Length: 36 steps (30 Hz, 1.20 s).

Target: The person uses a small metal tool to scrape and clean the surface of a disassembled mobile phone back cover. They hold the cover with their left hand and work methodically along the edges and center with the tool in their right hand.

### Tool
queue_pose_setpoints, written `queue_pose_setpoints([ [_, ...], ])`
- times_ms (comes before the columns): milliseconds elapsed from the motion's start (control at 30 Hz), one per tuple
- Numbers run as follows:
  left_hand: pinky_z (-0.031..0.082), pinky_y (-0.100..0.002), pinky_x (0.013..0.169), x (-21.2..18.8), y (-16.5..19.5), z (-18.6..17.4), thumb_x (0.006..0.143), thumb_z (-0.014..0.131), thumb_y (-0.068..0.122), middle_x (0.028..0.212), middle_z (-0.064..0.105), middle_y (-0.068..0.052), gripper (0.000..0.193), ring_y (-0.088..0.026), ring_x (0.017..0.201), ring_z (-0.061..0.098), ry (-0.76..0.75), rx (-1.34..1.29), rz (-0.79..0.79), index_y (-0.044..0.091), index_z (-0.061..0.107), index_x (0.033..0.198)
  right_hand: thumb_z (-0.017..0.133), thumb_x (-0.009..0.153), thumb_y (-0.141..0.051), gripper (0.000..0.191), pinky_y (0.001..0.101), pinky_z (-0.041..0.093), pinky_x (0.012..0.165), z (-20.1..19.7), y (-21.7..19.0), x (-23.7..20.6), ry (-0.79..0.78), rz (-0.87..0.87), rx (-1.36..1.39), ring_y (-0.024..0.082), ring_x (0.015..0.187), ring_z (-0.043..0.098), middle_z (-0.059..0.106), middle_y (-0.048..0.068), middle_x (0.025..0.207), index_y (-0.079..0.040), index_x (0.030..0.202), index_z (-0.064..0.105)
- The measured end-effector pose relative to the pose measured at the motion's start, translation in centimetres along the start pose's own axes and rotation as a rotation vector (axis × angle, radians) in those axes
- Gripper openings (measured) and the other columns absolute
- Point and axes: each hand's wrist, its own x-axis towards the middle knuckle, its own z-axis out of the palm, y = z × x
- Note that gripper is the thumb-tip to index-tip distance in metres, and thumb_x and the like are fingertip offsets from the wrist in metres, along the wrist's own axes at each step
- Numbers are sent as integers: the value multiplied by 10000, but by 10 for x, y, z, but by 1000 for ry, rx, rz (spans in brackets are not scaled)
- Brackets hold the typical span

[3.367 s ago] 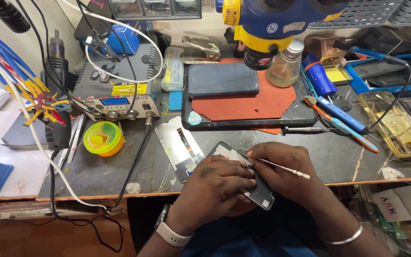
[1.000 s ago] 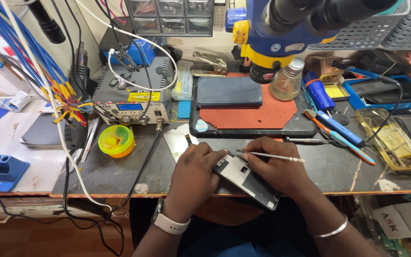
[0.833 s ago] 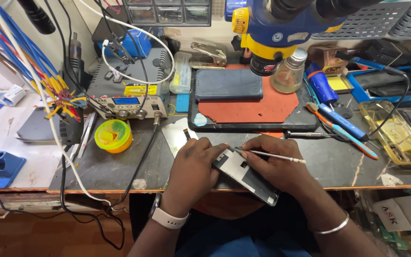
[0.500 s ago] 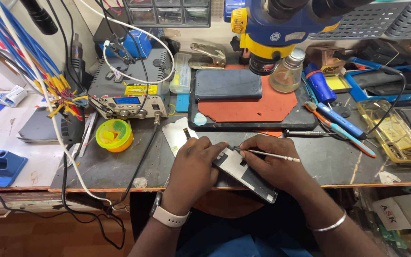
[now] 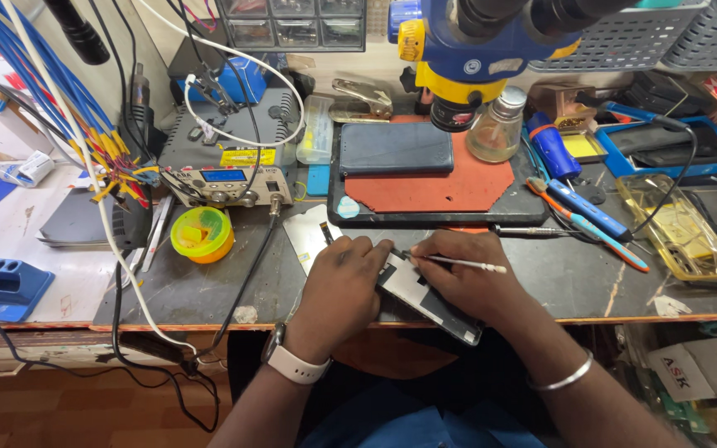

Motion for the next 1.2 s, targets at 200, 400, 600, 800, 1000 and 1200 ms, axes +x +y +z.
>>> queue_pose_setpoints([
  [200,503,-409,846,0,0,3,676,656,13,946,650,-106,552,-299,920,602,21,3,-16,-14,668,1228,782,821,-107,81,306,583,626,4,1,6,20,-37,7,198,693,762,771,78,802,-44,859,748],
  [400,508,-412,838,0,-5,6,663,650,4,941,655,-110,548,-309,916,613,44,2,6,-17,666,1210,789,815,-106,74,305,579,599,7,4,7,36,-47,41,188,661,759,761,79,765,-53,856,759],
  [600,516,-419,843,-1,-11,14,650,644,-10,959,674,-115,541,-326,942,634,33,-11,-14,1,659,1191,798,814,-114,64,314,574,607,14,10,11,33,-91,31,210,670,753,762,78,769,-72,850,767],
  [800,515,-422,823,2,-6,14,640,641,-35,958,689,-95,530,-316,918,643,77,-18,-54,41,672,1163,806,819,-137,92,331,587,643,14,14,11,29,-144,24,241,720,758,764,85,809,-74,858,751],
  [1000,512,-418,805,1,0,8,652,672,-3,907,681,-79,510,-305,885,638,70,-40,-65,70,692,1156,785,819,-140,105,329,586,619,-3,7,-6,-24,-32,-14,237,701,767,770,85,801,-85,907,775],
  [1200,502,-418,808,1,-1,8,639,672,20,927,674,-95,529,-309,900,628,82,-20,-22,21,673,1168,767,851,-118,64,325,578,615,1,5,-2,-7,-87,-34,244,704,757,758,91,812,-71,893,761],
])
